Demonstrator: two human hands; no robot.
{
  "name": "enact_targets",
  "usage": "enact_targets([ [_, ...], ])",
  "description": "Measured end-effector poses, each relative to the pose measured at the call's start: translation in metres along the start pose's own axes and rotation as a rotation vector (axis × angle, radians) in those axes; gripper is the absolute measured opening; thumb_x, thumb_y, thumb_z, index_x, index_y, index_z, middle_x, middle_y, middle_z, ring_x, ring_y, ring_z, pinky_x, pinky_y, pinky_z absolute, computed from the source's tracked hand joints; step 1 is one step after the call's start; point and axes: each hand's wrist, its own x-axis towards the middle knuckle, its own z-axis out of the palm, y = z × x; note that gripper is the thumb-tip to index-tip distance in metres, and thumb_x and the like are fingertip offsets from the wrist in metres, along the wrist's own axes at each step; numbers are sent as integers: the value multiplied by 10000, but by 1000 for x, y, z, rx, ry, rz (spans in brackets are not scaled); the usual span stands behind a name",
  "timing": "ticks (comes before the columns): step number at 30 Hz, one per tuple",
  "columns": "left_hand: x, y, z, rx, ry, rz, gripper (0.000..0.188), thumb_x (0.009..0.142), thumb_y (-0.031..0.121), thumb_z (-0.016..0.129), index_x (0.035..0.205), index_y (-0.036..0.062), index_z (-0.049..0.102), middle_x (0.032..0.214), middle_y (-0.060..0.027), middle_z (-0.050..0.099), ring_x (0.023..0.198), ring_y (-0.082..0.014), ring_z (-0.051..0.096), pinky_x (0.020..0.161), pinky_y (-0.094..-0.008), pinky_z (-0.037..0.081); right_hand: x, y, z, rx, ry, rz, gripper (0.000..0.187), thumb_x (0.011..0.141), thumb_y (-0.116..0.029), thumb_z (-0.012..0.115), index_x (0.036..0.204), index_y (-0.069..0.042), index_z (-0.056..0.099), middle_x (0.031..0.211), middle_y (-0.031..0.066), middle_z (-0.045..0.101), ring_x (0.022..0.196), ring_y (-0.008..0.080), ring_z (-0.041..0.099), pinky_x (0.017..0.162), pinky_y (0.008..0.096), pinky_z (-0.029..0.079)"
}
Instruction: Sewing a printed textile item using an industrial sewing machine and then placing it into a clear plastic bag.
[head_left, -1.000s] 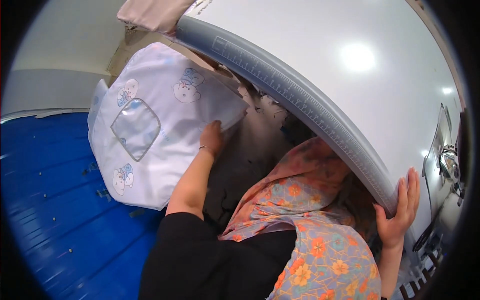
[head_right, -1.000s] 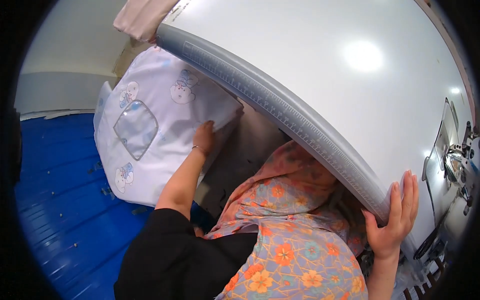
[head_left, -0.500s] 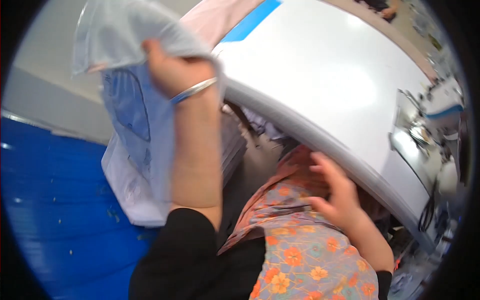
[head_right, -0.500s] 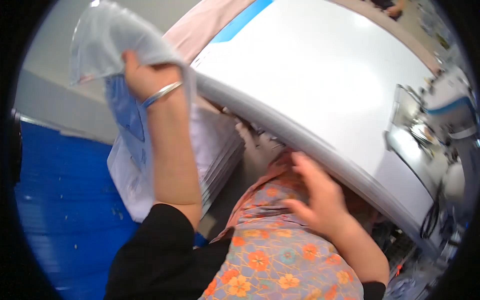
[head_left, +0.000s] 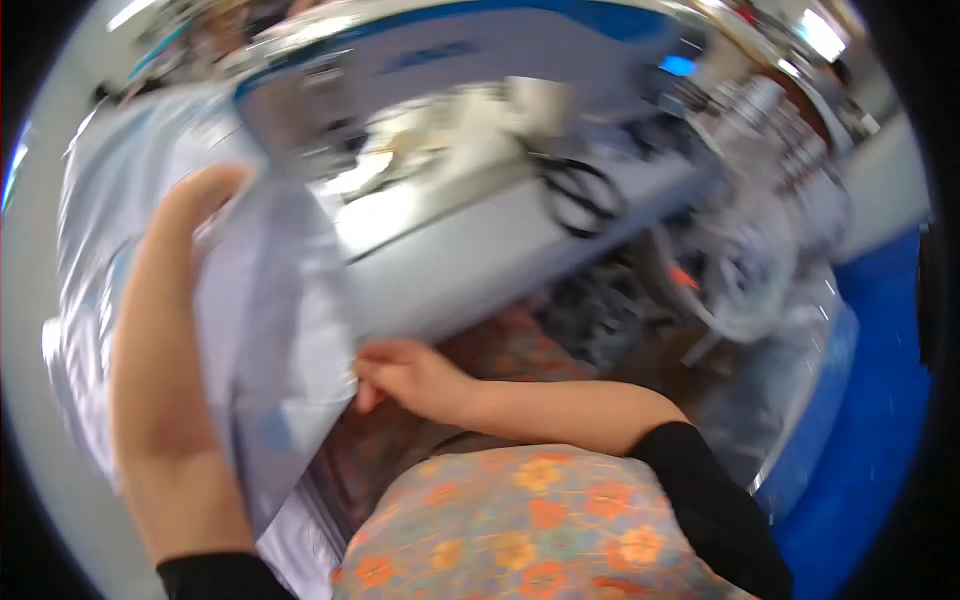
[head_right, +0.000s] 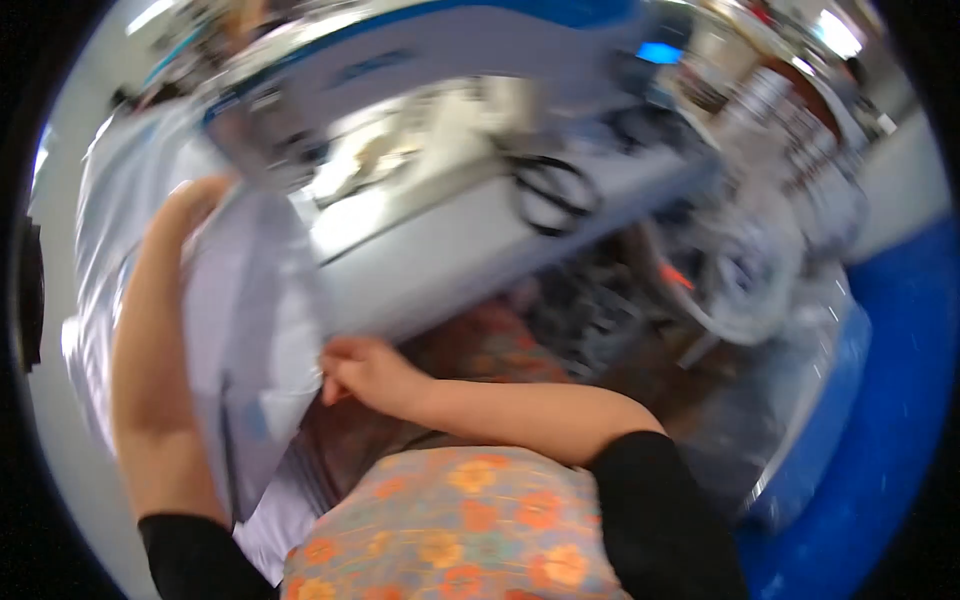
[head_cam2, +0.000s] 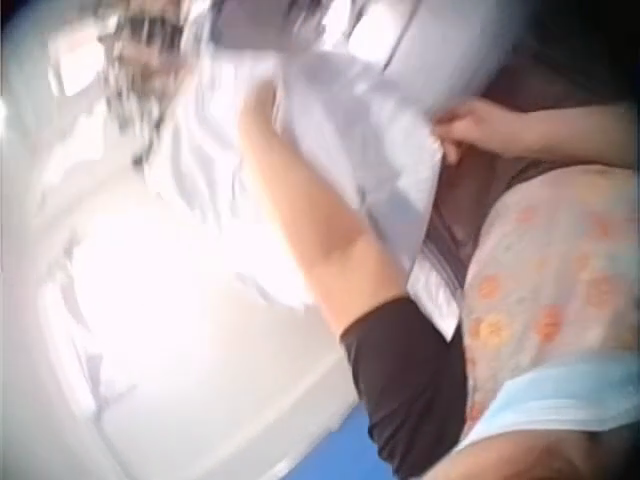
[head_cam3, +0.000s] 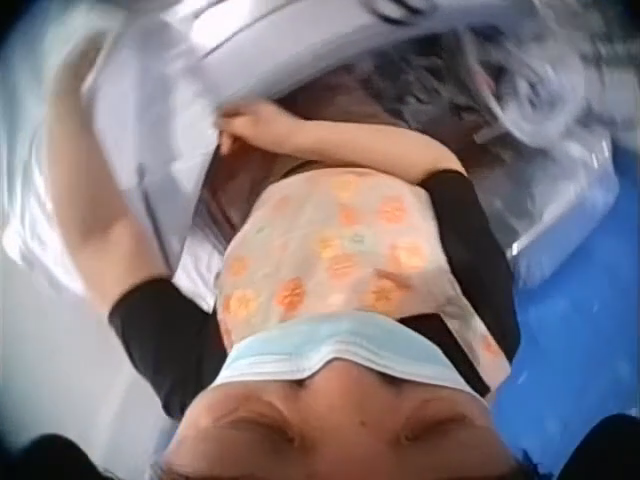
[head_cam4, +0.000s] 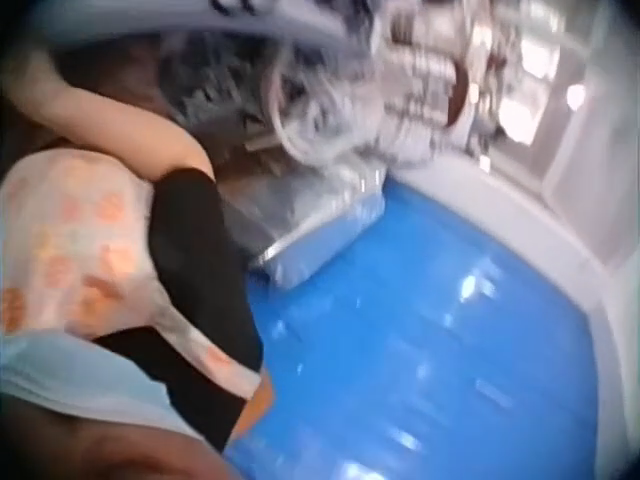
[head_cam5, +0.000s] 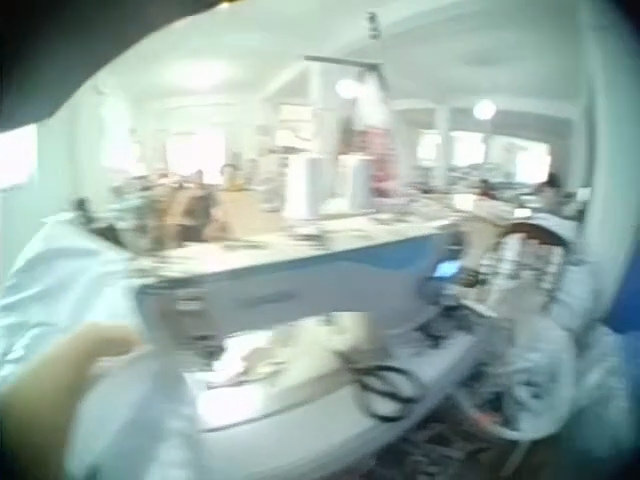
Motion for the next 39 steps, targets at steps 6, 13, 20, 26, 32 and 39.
enact_targets([
  [6,7,138,78,129,-150,105,467,867,277,655,1270,54,581,947,-59,705,752,-209,626,684,-437,511,-95,16,-132,-643,55,-24,327,970,-324,542,1106,-46,648,955,134,708,861,274,686,804,384,530],
  [13,-25,104,35,267,-86,-32,469,892,290,653,1285,44,578,1049,-76,697,821,-199,632,730,-423,515,-417,35,-332,-1659,385,1124,325,806,-353,660,997,-103,743,1003,124,727,953,298,697,782,473,558],
  [20,-105,6,43,350,58,33,564,922,286,646,1406,44,488,1342,-122,591,1075,-213,608,957,-404,490,-564,98,-363,-1836,428,1350,349,780,-327,709,1056,-114,737,1242,131,627,1253,335,525,1054,515,387],
  [26,-95,-63,203,713,626,127,585,1012,339,434,1539,115,315,1587,-167,284,1470,-318,258,1188,-424,200,-565,99,-378,-1627,651,1356,214,796,-256,688,883,-72,753,959,166,726,874,312,711,704,432,555],
  [32,-117,-55,189,656,678,48,558,1027,349,412,1519,94,350,1570,-174,313,1458,-321,278,1178,-424,201,-559,10,-357,-746,1077,843,115,857,-157,626,808,-59,661,681,51,660,546,132,581,510,300,476],
  [39,-154,-67,175,343,839,286,416,987,185,522,1374,33,531,1498,-171,431,1400,-324,386,1159,-424,273,-546,-150,-238,-445,1015,-153,73,903,-139,641,884,-78,605,782,-1,616,691,89,577,563,209,428],
])
